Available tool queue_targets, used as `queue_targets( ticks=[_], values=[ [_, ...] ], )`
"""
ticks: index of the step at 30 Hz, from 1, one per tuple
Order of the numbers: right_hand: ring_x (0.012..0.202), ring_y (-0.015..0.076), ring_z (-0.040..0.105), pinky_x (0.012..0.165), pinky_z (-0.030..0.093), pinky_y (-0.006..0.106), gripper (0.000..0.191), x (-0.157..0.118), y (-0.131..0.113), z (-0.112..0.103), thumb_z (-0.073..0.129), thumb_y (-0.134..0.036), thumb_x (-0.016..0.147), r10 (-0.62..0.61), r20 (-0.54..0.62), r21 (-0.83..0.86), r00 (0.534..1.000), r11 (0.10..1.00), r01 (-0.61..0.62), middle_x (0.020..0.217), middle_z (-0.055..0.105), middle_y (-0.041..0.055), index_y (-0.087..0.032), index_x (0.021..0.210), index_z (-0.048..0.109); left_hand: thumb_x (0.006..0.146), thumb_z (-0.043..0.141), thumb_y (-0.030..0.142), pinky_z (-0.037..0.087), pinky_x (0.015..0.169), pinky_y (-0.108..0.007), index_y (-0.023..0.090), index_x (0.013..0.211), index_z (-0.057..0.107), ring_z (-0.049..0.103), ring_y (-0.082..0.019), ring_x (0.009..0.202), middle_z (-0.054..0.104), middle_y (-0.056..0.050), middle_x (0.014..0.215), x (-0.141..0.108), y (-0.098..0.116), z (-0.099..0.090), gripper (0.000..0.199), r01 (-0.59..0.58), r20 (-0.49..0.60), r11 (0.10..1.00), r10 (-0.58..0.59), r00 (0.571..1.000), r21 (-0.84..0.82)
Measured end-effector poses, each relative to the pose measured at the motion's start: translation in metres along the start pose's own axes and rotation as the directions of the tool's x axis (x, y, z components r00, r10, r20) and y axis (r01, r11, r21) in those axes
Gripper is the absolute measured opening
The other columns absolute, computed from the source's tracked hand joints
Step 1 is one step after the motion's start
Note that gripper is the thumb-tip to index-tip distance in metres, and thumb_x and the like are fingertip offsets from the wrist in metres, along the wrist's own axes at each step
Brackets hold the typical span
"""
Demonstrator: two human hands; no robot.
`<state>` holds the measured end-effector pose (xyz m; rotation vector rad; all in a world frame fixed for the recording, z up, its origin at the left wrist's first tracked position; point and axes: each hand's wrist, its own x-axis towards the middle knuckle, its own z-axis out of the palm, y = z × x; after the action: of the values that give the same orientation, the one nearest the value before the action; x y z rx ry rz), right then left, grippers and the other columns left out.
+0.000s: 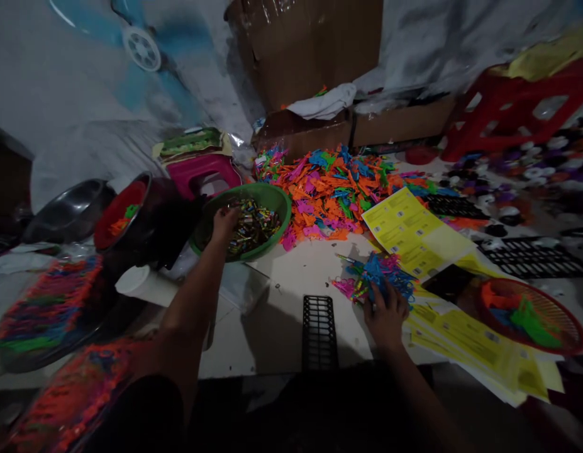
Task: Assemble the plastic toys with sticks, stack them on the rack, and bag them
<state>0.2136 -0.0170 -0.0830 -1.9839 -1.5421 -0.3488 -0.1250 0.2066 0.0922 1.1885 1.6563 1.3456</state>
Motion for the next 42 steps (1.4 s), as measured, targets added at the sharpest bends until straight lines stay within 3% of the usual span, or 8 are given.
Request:
queue_targets(
  ticks=[4,12,16,21,29,34,38,42],
  values=[
    [0.125,0.0329,0.029,0.098,0.020,0.057,0.041,0.003,-0.009,-0.011,0.049,-0.039,0.078,0.080,-0.079,0.064,0.994,0.995,-0.075,0.132,0.040,0.0126,-0.023,0.115,0.054,0.076,0.053,0.028,0.039,0.046,-0.017,0.014,0.091,0.054,0.055,-0.010,0.061,0.059,-0.002,0.076,-0.065,0.016,0.018,0.020,0.291,0.340,0.870,-0.155,0.928,-0.398],
    [0.100,0.0203,0.053,0.082,0.045,0.035,0.054,0.013,-0.093,-0.038,0.055,-0.041,0.075,0.066,0.219,0.739,0.974,0.641,-0.209,0.112,0.054,0.0127,-0.016,0.121,0.045,0.071,0.064,0.025,0.043,0.050,-0.017,0.015,0.079,0.060,0.056,-0.008,0.058,0.062,-0.001,0.071,-0.226,-0.045,0.083,0.014,0.789,0.711,0.539,-0.428,0.558,-0.295],
    [0.068,0.0141,0.056,0.064,0.046,0.027,0.027,0.014,-0.105,-0.024,0.056,-0.042,0.072,0.196,0.400,0.785,0.895,0.430,-0.445,0.073,0.061,0.0023,-0.017,0.079,0.060,0.073,0.062,0.025,0.047,0.057,-0.018,0.015,0.078,0.060,0.058,-0.008,0.060,0.062,0.000,0.069,-0.244,-0.061,0.089,0.011,0.866,0.734,0.420,-0.493,0.468,-0.271],
    [0.057,0.0091,0.048,0.057,0.040,0.022,0.025,0.020,-0.100,-0.017,0.061,-0.040,0.066,0.428,0.454,0.813,0.782,0.159,-0.560,0.060,0.055,-0.0036,-0.016,0.066,0.056,0.079,0.057,0.031,0.050,0.075,-0.033,0.015,0.076,0.058,0.062,-0.014,0.069,0.064,-0.002,0.072,-0.236,-0.062,0.079,0.017,0.919,0.770,0.325,-0.521,0.369,-0.221],
    [0.045,0.0048,0.046,0.038,0.032,0.017,0.031,0.037,-0.093,-0.033,0.071,-0.040,0.059,0.366,0.715,0.699,0.596,-0.340,-0.629,0.056,0.053,-0.0067,-0.017,0.066,0.052,0.075,0.063,0.032,0.050,0.063,-0.023,0.017,0.087,0.059,0.063,-0.014,0.075,0.065,-0.004,0.088,-0.241,-0.075,0.077,0.020,0.895,0.748,0.368,-0.511,0.422,-0.254],
    [0.035,0.0007,0.036,0.027,0.021,0.012,0.030,0.033,-0.096,-0.039,0.072,-0.038,0.061,0.147,0.858,0.490,0.493,-0.526,-0.695,0.052,0.049,-0.0086,-0.017,0.068,0.051,0.060,0.076,0.023,0.045,0.053,-0.016,0.015,0.087,0.059,0.058,-0.007,0.058,0.061,0.001,0.067,-0.249,-0.071,0.085,0.033,0.778,0.685,0.464,-0.398,0.611,-0.424],
    [0.032,0.0001,0.033,0.026,0.020,0.011,0.028,0.029,-0.099,-0.036,0.068,-0.038,0.067,-0.092,0.929,0.235,0.359,-0.604,-0.761,0.048,0.048,-0.0087,-0.017,0.068,0.050,0.052,0.079,0.025,0.048,0.054,-0.022,0.014,0.091,0.058,0.058,-0.010,0.052,0.063,0.000,0.063,-0.252,-0.070,0.087,0.045,0.661,0.690,0.597,-0.233,0.686,-0.456],
    [0.033,0.0005,0.035,0.026,0.021,0.011,0.028,0.024,-0.103,-0.034,0.067,-0.039,0.068,-0.156,0.915,0.222,0.371,-0.574,-0.789,0.049,0.049,-0.0072,-0.016,0.069,0.052,0.051,0.079,0.031,0.051,0.057,-0.030,0.012,0.091,0.059,0.060,-0.015,0.054,0.065,-0.004,0.068,-0.252,-0.075,0.088,0.048,0.593,0.678,0.703,-0.213,0.703,-0.393]
  ],
)
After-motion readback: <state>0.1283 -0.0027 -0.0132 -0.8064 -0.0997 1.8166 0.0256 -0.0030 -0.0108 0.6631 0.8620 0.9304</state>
